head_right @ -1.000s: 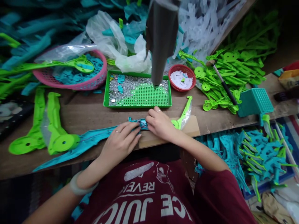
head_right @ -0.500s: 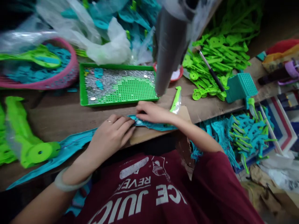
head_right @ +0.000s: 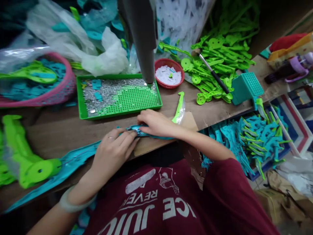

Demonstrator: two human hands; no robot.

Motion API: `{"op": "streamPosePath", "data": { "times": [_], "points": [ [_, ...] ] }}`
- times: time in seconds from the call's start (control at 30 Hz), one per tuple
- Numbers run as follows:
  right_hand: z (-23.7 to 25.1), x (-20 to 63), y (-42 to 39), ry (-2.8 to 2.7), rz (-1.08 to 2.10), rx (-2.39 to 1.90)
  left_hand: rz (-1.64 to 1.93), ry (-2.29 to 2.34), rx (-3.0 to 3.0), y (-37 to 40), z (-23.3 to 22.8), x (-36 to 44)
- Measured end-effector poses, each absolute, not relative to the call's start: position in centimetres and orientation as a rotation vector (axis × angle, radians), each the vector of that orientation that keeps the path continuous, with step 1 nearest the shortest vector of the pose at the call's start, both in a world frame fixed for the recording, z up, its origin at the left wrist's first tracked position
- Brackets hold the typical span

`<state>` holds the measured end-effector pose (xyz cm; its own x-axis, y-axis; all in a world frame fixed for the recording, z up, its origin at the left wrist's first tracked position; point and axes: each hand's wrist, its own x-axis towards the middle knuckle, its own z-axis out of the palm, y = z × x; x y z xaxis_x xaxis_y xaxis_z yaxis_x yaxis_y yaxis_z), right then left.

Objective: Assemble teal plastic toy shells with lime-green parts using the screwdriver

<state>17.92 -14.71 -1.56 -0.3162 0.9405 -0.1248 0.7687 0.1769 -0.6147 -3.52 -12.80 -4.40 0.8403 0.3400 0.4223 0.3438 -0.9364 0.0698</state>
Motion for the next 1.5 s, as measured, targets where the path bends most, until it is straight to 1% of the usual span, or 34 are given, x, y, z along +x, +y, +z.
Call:
{"op": "streamPosePath", "data": {
  "times": [0.13,0.27,0.43,0.57,0.73,0.87,0.97,1.1,1.2,1.5],
  "points": [
    [-2.3,15.9,-16.3,-2.208,0.589,-1.808,-0.71,-0.599,-2.996,-13.4,-4.9,-3.8],
    [-2.6,15.1,-17.0,-2.311,0.438,-1.807,-0.773,-0.644,-2.984,-13.7,-5.2,-3.9],
    [-2.8,15.1,-17.1,-2.25,0.437,-1.841,-0.785,-0.658,-3.028,-13.7,-5.4,-4.0],
    [-3.2,15.3,-16.9,-2.23,0.413,-1.819,-0.783,-0.769,-3.048,-13.7,-5.6,-3.8],
    [-3.2,15.7,-16.9,-2.238,0.485,-1.69,-0.845,-0.866,-3.111,-13.9,-5.8,-3.7],
    [-2.9,15.9,-17.1,-2.187,0.517,-1.71,-0.81,-0.956,-3.092,-14.1,-5.8,-3.7],
    [-2.9,15.7,-17.2,-2.23,0.486,-1.726,-0.796,-0.858,-3.045,-14.1,-5.8,-3.6],
    [-3.3,15.5,-17.5,-2.307,0.349,-1.697,-0.816,-0.679,-3.062,-13.7,-5.8,-3.8],
    [-3.6,15.6,-17.7,-2.337,0.26,-1.657,-0.857,-0.677,-3.063,-13.3,-5.8,-3.9],
    [-3.6,15.7,-18.0,-2.308,0.267,-1.608,-0.857,-0.765,-3.041,-13.5,-5.1,-3.7]
  ]
}}
